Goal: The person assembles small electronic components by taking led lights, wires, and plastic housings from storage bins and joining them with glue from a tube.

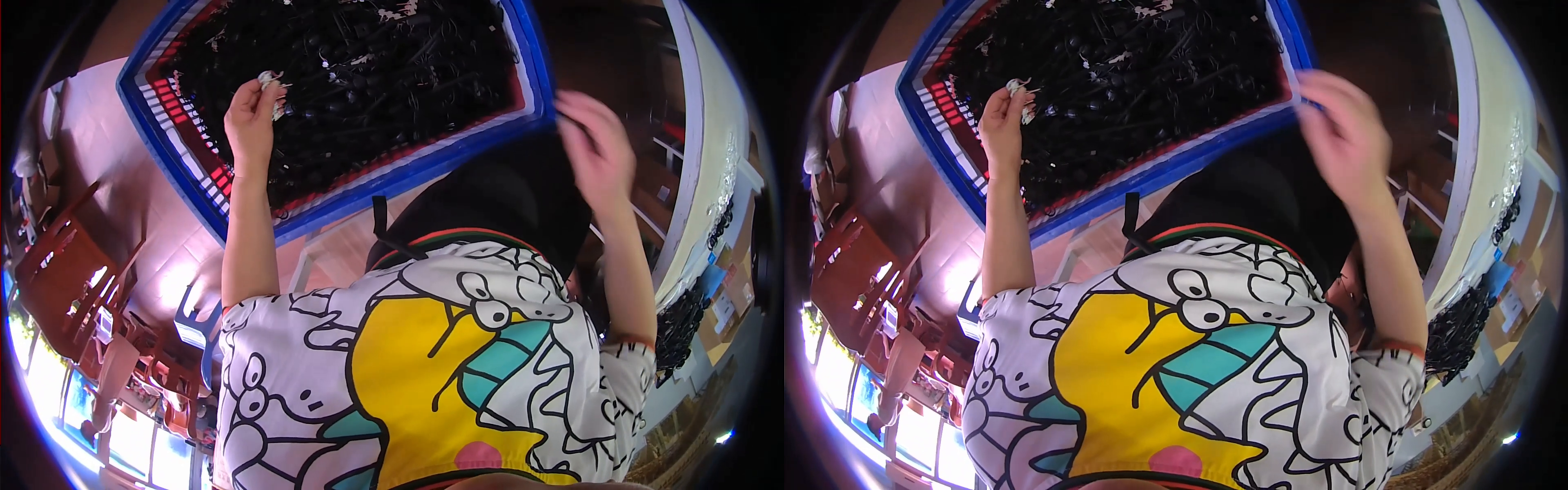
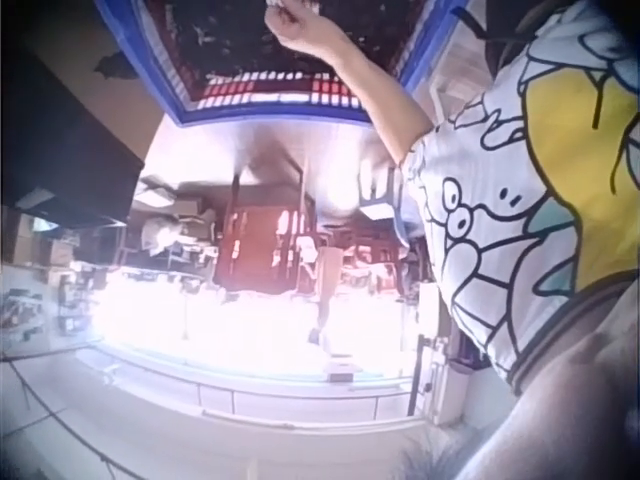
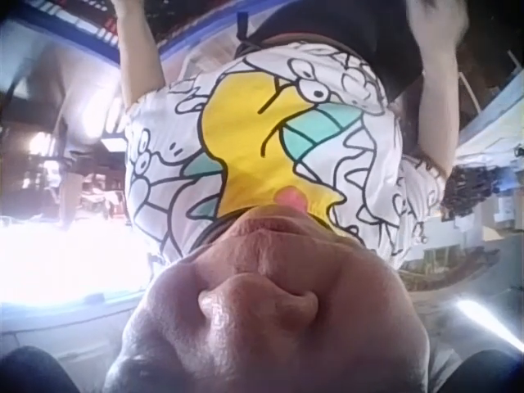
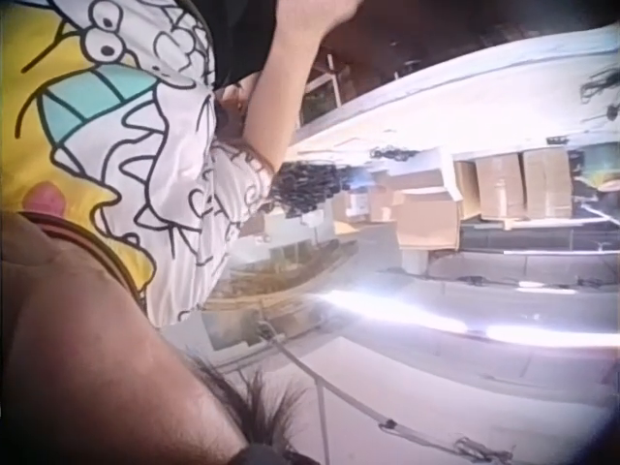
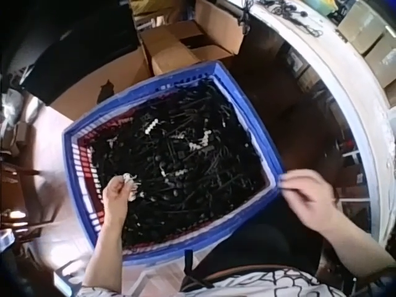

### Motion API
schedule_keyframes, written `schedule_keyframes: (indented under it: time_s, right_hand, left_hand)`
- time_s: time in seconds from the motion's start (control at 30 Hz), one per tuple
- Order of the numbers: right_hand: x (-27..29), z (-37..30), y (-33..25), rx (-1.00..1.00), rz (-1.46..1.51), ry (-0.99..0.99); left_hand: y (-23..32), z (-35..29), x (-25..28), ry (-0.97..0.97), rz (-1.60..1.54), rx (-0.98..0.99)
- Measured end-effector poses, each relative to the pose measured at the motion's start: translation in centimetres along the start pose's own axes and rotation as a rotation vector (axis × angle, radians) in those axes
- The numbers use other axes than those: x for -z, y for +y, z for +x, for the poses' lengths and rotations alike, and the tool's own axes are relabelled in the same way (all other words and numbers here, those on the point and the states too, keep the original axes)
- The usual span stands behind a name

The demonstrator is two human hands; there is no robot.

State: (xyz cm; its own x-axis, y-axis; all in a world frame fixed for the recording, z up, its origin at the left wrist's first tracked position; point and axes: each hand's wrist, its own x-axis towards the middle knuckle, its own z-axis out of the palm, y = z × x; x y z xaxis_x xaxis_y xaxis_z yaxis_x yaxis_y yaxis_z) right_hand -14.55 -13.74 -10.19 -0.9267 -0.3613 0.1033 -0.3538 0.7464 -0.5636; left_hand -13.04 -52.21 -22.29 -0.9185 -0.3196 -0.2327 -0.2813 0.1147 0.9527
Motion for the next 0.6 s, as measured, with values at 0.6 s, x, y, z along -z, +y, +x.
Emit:
schedule_keyframes:
  time_s: [0.6]
  right_hand:
    - [-10.2, 15.2, -5.0, 0.006, 0.378, -0.517]
  left_hand:
    - [-1.3, 2.6, -0.3, -0.143, 0.068, -0.184]
